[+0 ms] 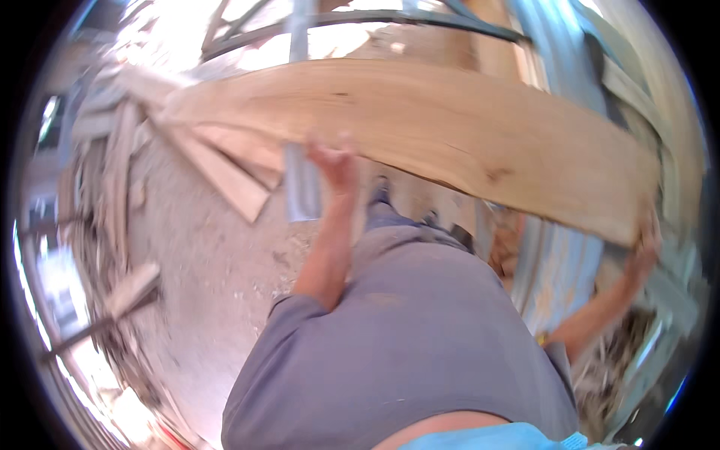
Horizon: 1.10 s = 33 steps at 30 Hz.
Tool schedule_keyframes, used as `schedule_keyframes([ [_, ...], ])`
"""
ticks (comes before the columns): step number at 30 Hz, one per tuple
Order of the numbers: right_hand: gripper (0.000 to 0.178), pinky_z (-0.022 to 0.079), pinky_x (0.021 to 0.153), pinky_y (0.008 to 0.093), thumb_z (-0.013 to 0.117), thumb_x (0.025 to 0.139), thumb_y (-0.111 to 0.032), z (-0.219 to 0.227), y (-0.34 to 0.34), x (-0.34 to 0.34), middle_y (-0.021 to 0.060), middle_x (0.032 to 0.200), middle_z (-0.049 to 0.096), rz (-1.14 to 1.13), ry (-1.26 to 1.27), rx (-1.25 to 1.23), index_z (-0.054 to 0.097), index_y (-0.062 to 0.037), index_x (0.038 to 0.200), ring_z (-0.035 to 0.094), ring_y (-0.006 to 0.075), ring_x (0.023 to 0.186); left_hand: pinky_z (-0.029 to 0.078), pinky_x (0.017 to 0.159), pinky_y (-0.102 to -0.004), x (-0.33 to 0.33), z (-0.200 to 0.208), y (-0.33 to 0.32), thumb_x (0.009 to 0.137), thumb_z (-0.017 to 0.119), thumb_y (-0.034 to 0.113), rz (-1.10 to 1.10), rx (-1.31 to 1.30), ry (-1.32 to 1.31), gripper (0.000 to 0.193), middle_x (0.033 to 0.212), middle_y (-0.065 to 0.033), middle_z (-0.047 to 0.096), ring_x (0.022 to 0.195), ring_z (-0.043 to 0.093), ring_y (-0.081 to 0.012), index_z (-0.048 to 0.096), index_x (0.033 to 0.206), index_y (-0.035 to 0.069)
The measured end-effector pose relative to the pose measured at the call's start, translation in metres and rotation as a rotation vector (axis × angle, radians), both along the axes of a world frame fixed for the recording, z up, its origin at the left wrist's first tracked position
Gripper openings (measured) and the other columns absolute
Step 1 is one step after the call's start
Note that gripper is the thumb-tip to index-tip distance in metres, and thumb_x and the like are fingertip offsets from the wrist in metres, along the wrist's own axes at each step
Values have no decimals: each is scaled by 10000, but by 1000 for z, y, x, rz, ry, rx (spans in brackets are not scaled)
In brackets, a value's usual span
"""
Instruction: The person positions a curved wooden plank on a metal frame, then uses a tape measure and a red pencil to mark measurements along the plank's edge. The person repeatedly adjusts the plank's position and re-measures different sections.
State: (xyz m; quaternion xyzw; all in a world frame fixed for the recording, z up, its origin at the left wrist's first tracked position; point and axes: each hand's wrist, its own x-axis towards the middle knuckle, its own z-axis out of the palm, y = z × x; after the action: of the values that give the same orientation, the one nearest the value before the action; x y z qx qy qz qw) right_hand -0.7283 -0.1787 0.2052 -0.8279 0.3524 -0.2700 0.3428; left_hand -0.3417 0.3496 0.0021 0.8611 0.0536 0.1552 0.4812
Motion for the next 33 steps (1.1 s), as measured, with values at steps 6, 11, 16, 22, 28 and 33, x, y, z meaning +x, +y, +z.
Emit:
schedule_keyframes([
  [6, 574, 447, 1035, 343, 552, 1028, -283, 16, 39, 48, 166, 1381, 541, -88, -167, 368, 412, 82, 1449, 554, 227, 1225, 175, 1203, -518, 22, 1, -2, 873, 663, 223, 101, 112, -17, 686, 1534, -270, 329, 1450, 226, -439, 406, 1438, -70],
  [11, 556, 447, 1048, 351, 541, 1038, -236, 26, 67, 53, 171, 1396, 528, -35, -128, 392, 376, 66, 1475, 551, 247, 1232, 162, 1207, -526, 31, -8, 11, 890, 652, 216, 91, 30, 30, 636, 1545, -259, 332, 1461, 209, -438, 444, 1420, -68],
  [16, 519, 439, 1038, 337, 521, 1036, -145, -4, 164, 108, 164, 1402, 527, 18, -139, 463, 369, 64, 1487, 541, 231, 1228, 160, 1204, -531, 70, -37, 84, 913, 640, 323, 233, 232, 102, 683, 1559, -259, 311, 1467, 199, -445, 421, 1448, -40],
  [22, 464, 450, 944, 281, 528, 1016, -119, -73, 207, 158, 91, 1261, 592, 20, -167, 419, 445, 24, 1450, 554, 158, 1092, 231, 1174, -547, 127, -13, 101, 915, 638, 356, 176, 615, 43, 623, 1479, -275, 425, 1406, 318, -461, 508, 1383, -34],
  [28, 487, 367, 1080, 386, 576, 963, -177, -155, 268, 252, 184, 1377, 547, 179, -82, 347, 514, 15, 1406, 495, 314, 1266, 283, 1158, -475, 72, 53, -51, 931, 645, 173, -563, 200, -265, 452, 1434, -236, 500, 1387, 379, -404, 567, 1300, -76],
  [33, 472, 374, 1113, 398, 600, 955, -221, -148, 278, 286, 229, 1373, 583, 373, -81, 492, 568, 4, 1368, 521, 353, 1306, 246, 1181, -465, 47, 82, -143, 951, 618, 185, -874, 357, -199, 487, 1510, -208, 450, 1447, 323, -379, 539, 1357, -71],
])
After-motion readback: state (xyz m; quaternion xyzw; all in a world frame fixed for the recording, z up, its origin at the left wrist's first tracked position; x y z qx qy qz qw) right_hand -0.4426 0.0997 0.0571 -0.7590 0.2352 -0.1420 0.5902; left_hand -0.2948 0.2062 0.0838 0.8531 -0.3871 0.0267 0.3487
